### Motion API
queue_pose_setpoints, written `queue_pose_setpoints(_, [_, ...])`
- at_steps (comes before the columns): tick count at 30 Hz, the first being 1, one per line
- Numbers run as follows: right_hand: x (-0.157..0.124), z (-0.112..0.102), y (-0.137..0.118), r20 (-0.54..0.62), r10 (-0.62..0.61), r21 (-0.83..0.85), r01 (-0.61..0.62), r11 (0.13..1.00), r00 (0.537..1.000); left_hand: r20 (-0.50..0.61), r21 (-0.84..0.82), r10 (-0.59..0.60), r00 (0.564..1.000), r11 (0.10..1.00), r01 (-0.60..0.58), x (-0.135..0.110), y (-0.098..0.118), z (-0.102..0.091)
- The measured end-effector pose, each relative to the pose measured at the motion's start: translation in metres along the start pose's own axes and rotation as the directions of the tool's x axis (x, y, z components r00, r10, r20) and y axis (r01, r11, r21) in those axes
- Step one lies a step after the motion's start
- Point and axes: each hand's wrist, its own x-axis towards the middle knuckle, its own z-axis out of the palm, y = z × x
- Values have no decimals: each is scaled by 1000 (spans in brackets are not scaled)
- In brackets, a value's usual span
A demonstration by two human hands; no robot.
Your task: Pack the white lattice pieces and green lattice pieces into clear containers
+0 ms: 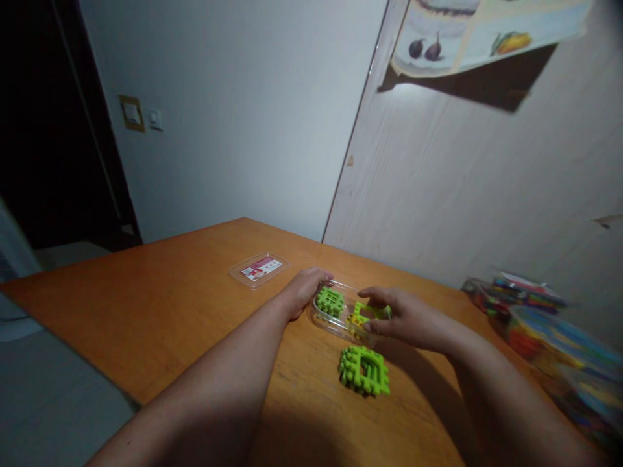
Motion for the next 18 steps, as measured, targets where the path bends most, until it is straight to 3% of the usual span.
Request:
queue_pose_setpoints(4, [1,-2,7,4,24,18,-24,1000,1000,-5,4,8,1000,1000,-8,0,1,0])
queue_pose_setpoints(11, [2,-23,40,-246,119,55,-109,992,962,-13,-3,-6,1000,1000,6,-6,6,3])
queue_pose_setpoints(18, [6,2,82,-242,234,55,-228,972,941,-7,53,-64,998,997,64,-4,5,2])
